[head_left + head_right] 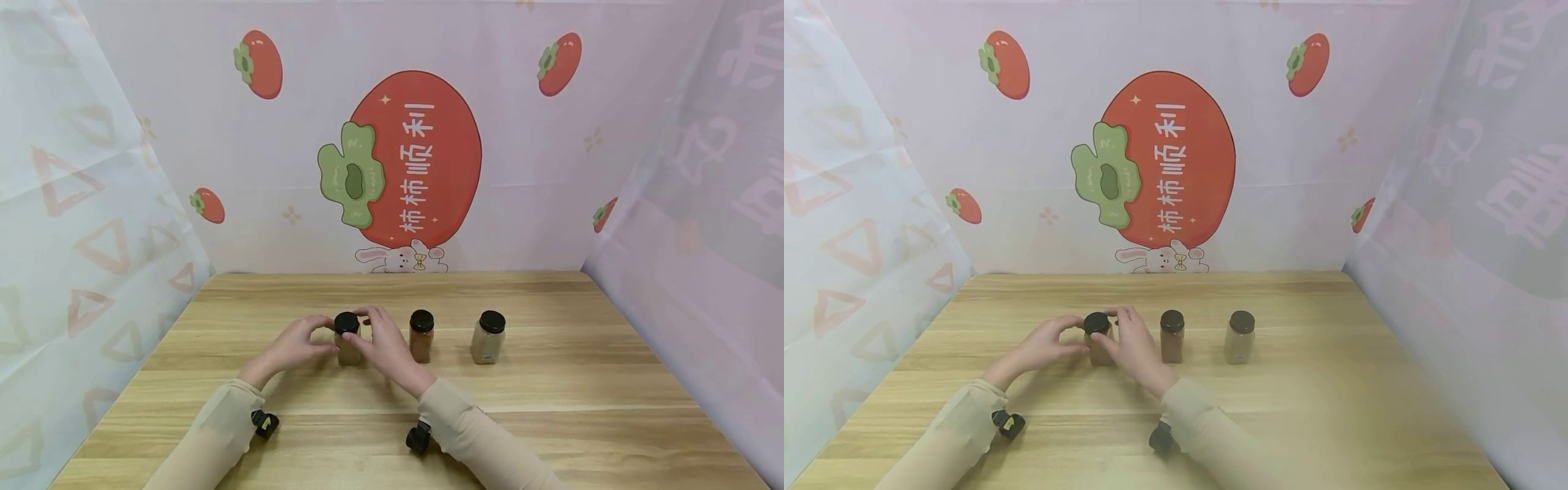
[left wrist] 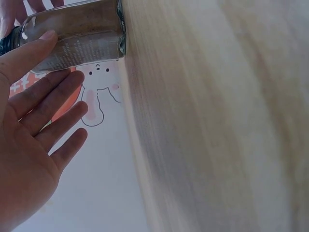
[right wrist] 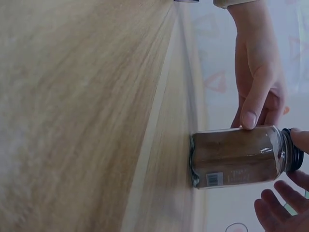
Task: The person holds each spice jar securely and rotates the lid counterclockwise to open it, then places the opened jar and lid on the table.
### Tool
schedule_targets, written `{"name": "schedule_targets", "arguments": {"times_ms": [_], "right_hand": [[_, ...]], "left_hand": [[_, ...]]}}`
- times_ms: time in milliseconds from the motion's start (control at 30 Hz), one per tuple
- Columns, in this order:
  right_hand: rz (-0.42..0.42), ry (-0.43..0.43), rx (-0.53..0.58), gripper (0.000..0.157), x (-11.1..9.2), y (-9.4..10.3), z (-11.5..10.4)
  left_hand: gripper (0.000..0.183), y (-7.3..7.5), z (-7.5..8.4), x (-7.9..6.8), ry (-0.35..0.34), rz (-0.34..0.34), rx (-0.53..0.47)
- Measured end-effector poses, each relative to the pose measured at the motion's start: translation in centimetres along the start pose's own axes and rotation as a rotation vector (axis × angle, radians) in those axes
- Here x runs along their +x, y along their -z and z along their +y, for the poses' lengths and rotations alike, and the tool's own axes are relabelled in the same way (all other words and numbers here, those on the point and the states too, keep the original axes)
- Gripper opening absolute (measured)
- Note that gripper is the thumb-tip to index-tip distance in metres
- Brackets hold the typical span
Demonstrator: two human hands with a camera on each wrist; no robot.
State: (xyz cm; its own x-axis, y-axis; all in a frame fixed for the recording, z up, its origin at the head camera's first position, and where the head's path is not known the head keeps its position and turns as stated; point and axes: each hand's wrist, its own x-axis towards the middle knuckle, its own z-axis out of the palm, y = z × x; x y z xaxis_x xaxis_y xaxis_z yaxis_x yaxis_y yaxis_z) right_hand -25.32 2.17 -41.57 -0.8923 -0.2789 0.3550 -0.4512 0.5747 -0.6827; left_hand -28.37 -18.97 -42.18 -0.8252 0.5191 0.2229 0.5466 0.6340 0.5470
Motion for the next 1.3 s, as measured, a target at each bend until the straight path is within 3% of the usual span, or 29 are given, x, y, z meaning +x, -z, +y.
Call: {"name": "schedule_targets", "arguments": {"times_ms": [167,400,1100,1300], "right_hand": [[-0.009,-0.02,0.009,0.047,0.2,0.1,-0.1],[-0.036,0.049,0.005,0.044,0.6,0.4,0.2],[-0.237,0.188,0.002,0.044,1.5,1.4,1.6],[-0.251,0.168,0.01,0.047,1.4,1.5,1.7]], "left_hand": [[0.038,0.0,0.0,-0.1,-0.001,0.001,-0.002],[0.039,0.0,0.0,0.0,0.003,0.007,-0.007],[0.042,-0.1,-0.1,0.0,0.017,0.003,0.004],[0.043,-0.1,-0.3,0.0,0.01,0.003,0.013]]}}
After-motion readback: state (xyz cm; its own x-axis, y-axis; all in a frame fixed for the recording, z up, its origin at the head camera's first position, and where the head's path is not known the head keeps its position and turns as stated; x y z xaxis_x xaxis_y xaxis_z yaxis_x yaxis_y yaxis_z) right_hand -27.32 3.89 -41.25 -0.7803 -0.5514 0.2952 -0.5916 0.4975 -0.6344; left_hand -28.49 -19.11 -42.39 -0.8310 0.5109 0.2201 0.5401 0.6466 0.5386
